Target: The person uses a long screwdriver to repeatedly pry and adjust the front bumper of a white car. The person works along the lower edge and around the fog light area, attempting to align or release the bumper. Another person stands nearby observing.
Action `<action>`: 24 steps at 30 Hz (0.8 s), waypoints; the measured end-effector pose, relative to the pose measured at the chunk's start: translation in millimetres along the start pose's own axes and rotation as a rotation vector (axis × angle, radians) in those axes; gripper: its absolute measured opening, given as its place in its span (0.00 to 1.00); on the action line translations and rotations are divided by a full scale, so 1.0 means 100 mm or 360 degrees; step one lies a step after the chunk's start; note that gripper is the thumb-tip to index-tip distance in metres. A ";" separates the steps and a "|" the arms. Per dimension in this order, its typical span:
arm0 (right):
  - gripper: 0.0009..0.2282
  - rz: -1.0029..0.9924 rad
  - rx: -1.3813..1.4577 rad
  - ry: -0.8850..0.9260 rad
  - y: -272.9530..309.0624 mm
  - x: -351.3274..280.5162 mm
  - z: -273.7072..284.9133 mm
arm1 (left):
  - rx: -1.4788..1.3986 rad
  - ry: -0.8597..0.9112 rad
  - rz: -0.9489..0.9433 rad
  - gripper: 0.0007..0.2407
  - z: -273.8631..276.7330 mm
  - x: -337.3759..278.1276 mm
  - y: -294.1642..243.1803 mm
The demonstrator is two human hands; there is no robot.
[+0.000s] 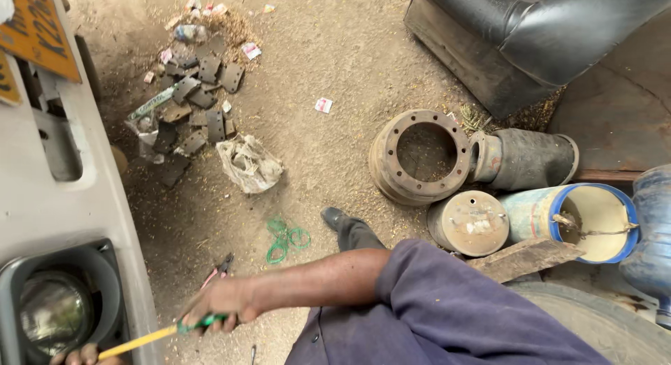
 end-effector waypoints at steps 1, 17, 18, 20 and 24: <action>0.15 0.0021 -0.0036 -0.0032 -0.01 0.00 0.02 | -0.0013 0.0031 0.0014 0.09 0.02 0.02 0.03; 0.16 0.0336 -0.0737 -0.0113 -0.16 -0.09 -0.12 | 0.0112 -0.0213 0.0077 0.08 -0.04 -0.14 -0.06; 0.15 0.0293 -0.0555 -0.0101 -0.19 0.02 -0.13 | 0.0146 -0.0269 0.0024 0.08 -0.10 -0.07 -0.06; 0.14 -0.0159 0.0474 0.0240 -0.32 0.15 -0.13 | 0.0214 -0.0396 -0.0073 0.08 -0.14 -0.05 -0.01; 0.14 -0.0573 0.0716 0.0478 -0.31 0.13 -0.11 | 0.0329 -0.0587 -0.0182 0.08 -0.13 -0.02 0.08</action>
Point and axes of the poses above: each hand's wrist, its own x-axis towards the middle knuckle, its own z-axis out of the back of the hand, y = z × x, the point moved 2 cm from there along x, towards the middle knuckle, and after that the axes turned 14 degrees about -z, right-handed, at the moved point
